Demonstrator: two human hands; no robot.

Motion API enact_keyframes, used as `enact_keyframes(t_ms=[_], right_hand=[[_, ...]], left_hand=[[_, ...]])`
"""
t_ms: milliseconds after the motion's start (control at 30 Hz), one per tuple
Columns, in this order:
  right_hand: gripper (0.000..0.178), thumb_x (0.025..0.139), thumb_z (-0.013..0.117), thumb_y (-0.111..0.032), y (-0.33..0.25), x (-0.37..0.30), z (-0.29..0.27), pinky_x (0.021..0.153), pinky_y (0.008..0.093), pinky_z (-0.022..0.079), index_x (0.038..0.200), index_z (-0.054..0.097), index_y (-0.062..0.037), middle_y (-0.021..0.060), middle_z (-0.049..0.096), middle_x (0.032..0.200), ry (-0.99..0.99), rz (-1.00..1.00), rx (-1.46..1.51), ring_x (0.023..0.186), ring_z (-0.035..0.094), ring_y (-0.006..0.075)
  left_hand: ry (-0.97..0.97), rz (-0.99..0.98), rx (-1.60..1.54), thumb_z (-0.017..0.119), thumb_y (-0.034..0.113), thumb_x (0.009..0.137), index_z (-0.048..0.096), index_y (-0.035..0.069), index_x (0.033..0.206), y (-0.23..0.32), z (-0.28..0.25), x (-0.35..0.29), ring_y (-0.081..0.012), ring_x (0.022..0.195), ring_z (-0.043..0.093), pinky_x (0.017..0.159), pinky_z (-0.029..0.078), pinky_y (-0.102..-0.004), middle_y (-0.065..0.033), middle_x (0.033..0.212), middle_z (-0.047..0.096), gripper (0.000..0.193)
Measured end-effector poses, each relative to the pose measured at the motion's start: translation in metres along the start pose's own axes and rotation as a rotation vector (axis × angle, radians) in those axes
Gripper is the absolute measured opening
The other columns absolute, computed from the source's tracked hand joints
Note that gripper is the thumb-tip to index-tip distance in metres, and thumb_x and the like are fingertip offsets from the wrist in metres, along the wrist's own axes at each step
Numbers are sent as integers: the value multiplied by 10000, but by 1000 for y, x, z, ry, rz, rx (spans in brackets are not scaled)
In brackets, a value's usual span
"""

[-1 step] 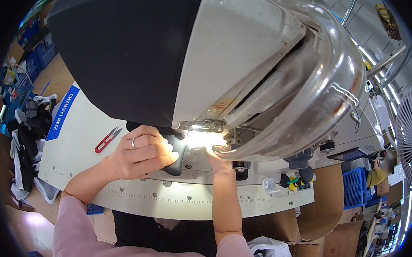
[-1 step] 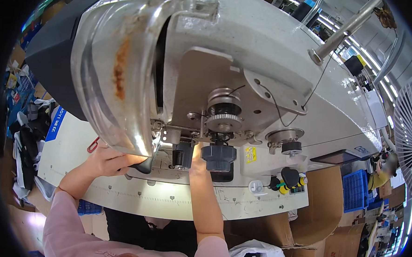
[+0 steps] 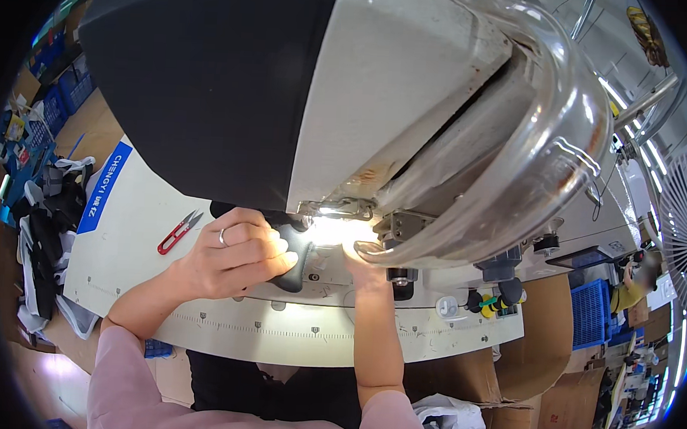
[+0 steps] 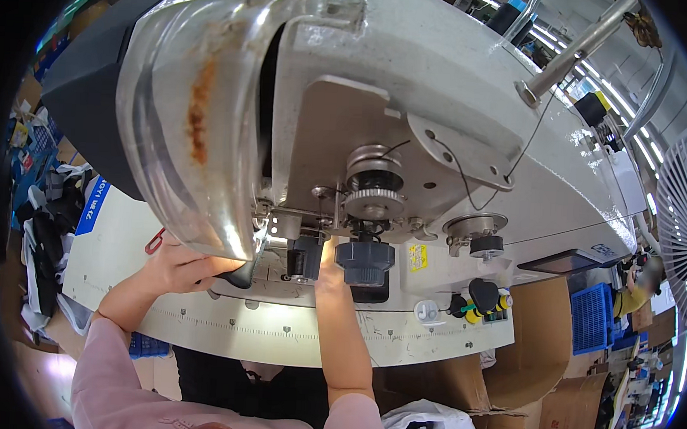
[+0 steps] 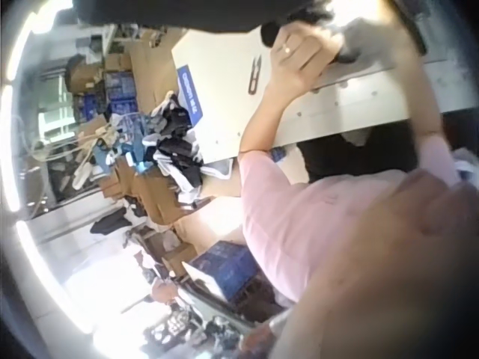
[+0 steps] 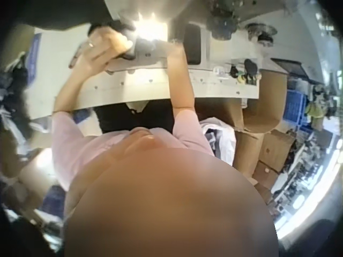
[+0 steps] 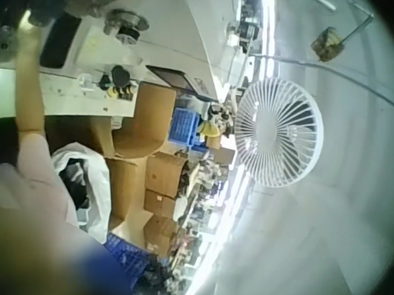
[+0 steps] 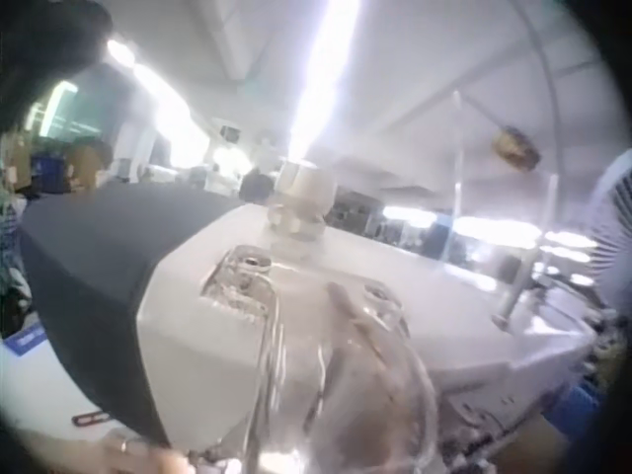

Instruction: The person sews shoe upper components using a sewing machine, stitching seams along the edges and trimming threads with thread snips.

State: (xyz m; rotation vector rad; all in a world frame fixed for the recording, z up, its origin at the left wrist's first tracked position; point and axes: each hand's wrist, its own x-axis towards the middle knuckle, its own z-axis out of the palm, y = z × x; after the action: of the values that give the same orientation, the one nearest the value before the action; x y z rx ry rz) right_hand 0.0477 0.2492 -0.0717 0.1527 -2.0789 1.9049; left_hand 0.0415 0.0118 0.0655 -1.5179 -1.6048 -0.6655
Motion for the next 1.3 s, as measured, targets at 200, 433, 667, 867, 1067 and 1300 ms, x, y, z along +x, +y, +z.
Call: enact_keyframes(t_ms=[200,433,667,867,1067,1300], right_hand=[[271,887,596,-198,-18,-6,3,821,326,503,1126,599,-70,45,616,1052,-35,-34,348,960,585,178],[173,889,618,-121,-40,-3,9,764,292,516,1054,616,-70,15,621,970,-69,-60,760,884,588,142],[605,894,680,-446,15,10,3,891,312,538,1313,517,-41,60,624,1185,-238,-42,1031,1054,624,169],[264,801,766,-95,-10,15,-2,816,342,520,1054,692,-91,34,692,1003,-262,-75,1006,915,637,171],[321,794,784,-111,-24,19,-4,888,324,493,1098,681,-102,15,689,1063,-302,-72,1058,1019,614,161],[91,880,640,-68,-55,11,-4,734,300,494,971,646,-70,38,644,898,-35,22,808,815,597,132]], left_hand=[[8,-35,-20,649,60,580,700,39,848,-3,1,-2,-189,735,560,760,549,-348,-28,775,570,273],[-13,-29,-21,656,31,593,699,47,849,-2,-3,-2,-192,754,580,775,552,-346,-33,793,586,260],[-15,-99,5,658,-32,590,699,59,867,-7,5,-4,-192,829,625,721,531,-320,-25,877,609,294],[3,-109,34,662,-54,596,701,67,881,-8,7,-10,-175,853,631,691,510,-295,-15,903,623,313],[-37,-133,94,682,-34,588,698,69,904,-4,1,-4,-171,842,627,703,511,-301,-5,930,639,332],[-139,-483,45,692,19,662,666,63,1057,-1,-10,-5,-254,797,640,718,522,-347,-58,953,654,399]])
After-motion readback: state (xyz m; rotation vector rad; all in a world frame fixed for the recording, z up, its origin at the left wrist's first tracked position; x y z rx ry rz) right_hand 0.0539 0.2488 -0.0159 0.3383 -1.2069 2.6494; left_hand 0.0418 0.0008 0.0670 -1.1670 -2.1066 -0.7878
